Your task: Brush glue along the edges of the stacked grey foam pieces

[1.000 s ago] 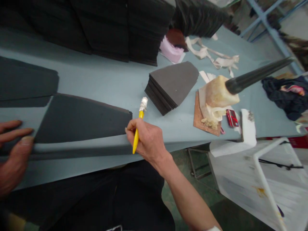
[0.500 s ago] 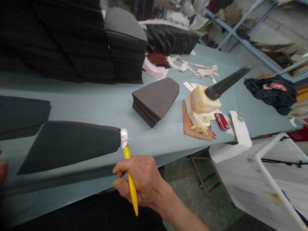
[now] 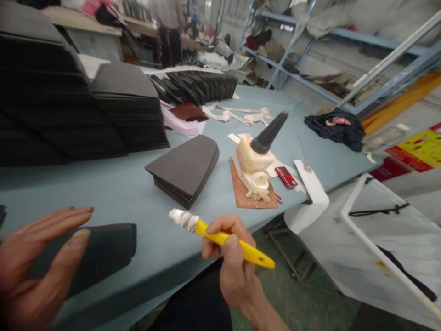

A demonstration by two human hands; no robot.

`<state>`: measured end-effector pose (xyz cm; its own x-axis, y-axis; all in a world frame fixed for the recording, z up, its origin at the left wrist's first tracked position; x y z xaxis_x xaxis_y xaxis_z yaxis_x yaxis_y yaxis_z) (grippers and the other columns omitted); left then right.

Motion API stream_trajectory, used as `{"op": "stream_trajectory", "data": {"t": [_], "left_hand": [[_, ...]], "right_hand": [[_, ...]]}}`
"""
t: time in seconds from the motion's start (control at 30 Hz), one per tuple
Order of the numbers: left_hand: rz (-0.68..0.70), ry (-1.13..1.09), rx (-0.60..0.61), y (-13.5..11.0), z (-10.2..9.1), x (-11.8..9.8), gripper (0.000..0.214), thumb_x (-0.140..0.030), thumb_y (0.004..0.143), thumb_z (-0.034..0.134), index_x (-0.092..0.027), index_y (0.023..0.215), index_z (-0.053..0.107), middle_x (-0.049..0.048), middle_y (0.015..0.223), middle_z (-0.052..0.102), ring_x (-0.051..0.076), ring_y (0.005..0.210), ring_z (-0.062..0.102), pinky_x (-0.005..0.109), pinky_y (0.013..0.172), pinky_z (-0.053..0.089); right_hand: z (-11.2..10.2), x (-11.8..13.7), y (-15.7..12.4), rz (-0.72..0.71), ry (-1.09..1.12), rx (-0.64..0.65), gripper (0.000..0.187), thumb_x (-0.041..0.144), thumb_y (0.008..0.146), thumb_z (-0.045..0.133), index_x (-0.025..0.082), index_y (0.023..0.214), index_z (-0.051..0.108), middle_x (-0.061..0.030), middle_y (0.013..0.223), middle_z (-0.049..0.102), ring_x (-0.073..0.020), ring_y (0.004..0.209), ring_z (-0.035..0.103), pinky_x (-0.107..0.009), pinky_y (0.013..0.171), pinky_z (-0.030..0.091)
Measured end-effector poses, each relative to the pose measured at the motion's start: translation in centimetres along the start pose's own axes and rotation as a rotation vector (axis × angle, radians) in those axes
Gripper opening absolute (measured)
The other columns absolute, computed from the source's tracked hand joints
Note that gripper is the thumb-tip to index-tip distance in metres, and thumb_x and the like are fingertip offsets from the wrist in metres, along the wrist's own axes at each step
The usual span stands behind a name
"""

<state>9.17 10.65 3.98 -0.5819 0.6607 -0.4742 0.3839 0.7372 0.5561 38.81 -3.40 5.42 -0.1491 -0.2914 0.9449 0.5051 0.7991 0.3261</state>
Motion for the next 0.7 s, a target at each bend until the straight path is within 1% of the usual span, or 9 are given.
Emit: {"op": "stream_trajectory", "data": {"t": [0.07,0.13,0.2,0.27,0.37,0.43,0.5,0.6,0.7], "left_hand": [[0.043,-0.043,0.013,2.7,0.9,-4.0,0.036,-0.034,0.102,0.060,-0.040,0.137,0.065,0.0022,0.134,0.074,0.032,0.132,0.067,0.060,0.120,0.051],[0.074,-0.050,0.067,5.3,2.3,-6.8,0.028,-0.033,0.106,0.057,-0.036,0.133,0.065,0.0014,0.132,0.075,0.028,0.131,0.068,0.054,0.120,0.052],[0.186,-0.059,0.104,7.9,3.6,-9.2,0.025,-0.035,0.108,0.055,-0.032,0.130,0.066,0.0019,0.129,0.076,0.026,0.125,0.070,0.049,0.115,0.055],[0.280,-0.090,0.149,10.3,5.1,-10.5,0.024,-0.036,0.109,0.053,-0.028,0.126,0.068,0.0033,0.126,0.077,0.025,0.120,0.072,0.047,0.111,0.056],[0.366,-0.117,0.306,13.5,8.7,-11.6,0.029,-0.037,0.107,0.051,-0.023,0.120,0.072,0.0067,0.125,0.079,0.027,0.118,0.073,0.047,0.109,0.058],[0.408,-0.115,0.419,14.9,11.1,-11.9,0.033,-0.037,0.105,0.049,-0.021,0.119,0.075,0.0095,0.127,0.079,0.029,0.119,0.072,0.048,0.107,0.059],[0.439,-0.094,0.496,15.7,13.0,-12.0,0.038,-0.038,0.105,0.047,-0.019,0.120,0.076,0.0123,0.130,0.077,0.032,0.120,0.071,0.051,0.107,0.058],[0.488,-0.049,0.572,16.1,14.7,-12.0,0.042,-0.037,0.104,0.044,-0.017,0.120,0.078,0.0147,0.131,0.076,0.034,0.118,0.071,0.054,0.105,0.058],[0.526,-0.038,0.600,16.2,15.1,-12.2,0.044,-0.036,0.104,0.042,-0.015,0.118,0.079,0.0147,0.129,0.077,0.032,0.115,0.072,0.052,0.104,0.056]], "right_hand": [[-2.3,-0.6,1.4,0.022,0.025,-0.156,0.043,0.061,0.109,0.053,0.024,0.092,0.067,0.0047,0.058,0.062,-0.0099,0.050,0.054,-0.019,0.050,0.043],[-4.3,-1.3,3.0,0.043,0.044,-0.292,0.044,0.064,0.105,0.059,0.024,0.087,0.064,0.0065,0.053,0.057,-0.0098,0.046,0.052,-0.019,0.047,0.040],[-5.6,-2.0,4.8,0.068,0.061,-0.363,0.045,0.067,0.101,0.063,0.024,0.087,0.063,0.0077,0.050,0.055,-0.0099,0.045,0.050,-0.019,0.045,0.039],[-6.4,-2.6,6.6,0.084,0.074,-0.378,0.044,0.066,0.099,0.066,0.024,0.089,0.063,0.0087,0.049,0.053,-0.0099,0.044,0.047,-0.020,0.045,0.039],[-7.0,-2.7,8.5,0.061,0.070,-0.363,0.044,0.066,0.095,0.070,0.023,0.089,0.062,0.0095,0.049,0.053,-0.0091,0.043,0.044,-0.020,0.043,0.036],[-6.9,-2.5,9.1,0.041,0.048,-0.335,0.045,0.066,0.094,0.071,0.023,0.089,0.062,0.0095,0.050,0.053,-0.0082,0.042,0.043,-0.019,0.041,0.035],[-6.4,-2.2,9.3,0.024,0.027,-0.300,0.044,0.065,0.096,0.070,0.023,0.088,0.063,0.0094,0.050,0.053,-0.0073,0.041,0.042,-0.019,0.040,0.033],[-5.2,-1.9,9.1,0.005,0.021,-0.262,0.043,0.063,0.099,0.068,0.022,0.084,0.062,0.0098,0.048,0.050,-0.0069,0.039,0.044,-0.018,0.038,0.031],[-4.3,-2.1,8.5,0.015,0.025,-0.251,0.042,0.058,0.101,0.067,0.022,0.081,0.061,0.0104,0.047,0.047,-0.0071,0.039,0.046,-0.018,0.039,0.034]]}}
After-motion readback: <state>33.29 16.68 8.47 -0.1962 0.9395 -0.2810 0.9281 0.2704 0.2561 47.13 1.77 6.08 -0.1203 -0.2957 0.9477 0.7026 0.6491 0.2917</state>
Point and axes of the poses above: each hand's wrist, its own y-axis towards the middle knuckle, its own z-axis out of the palm, x = y × z, the point moved 10 cm from there along y, towards the middle knuckle
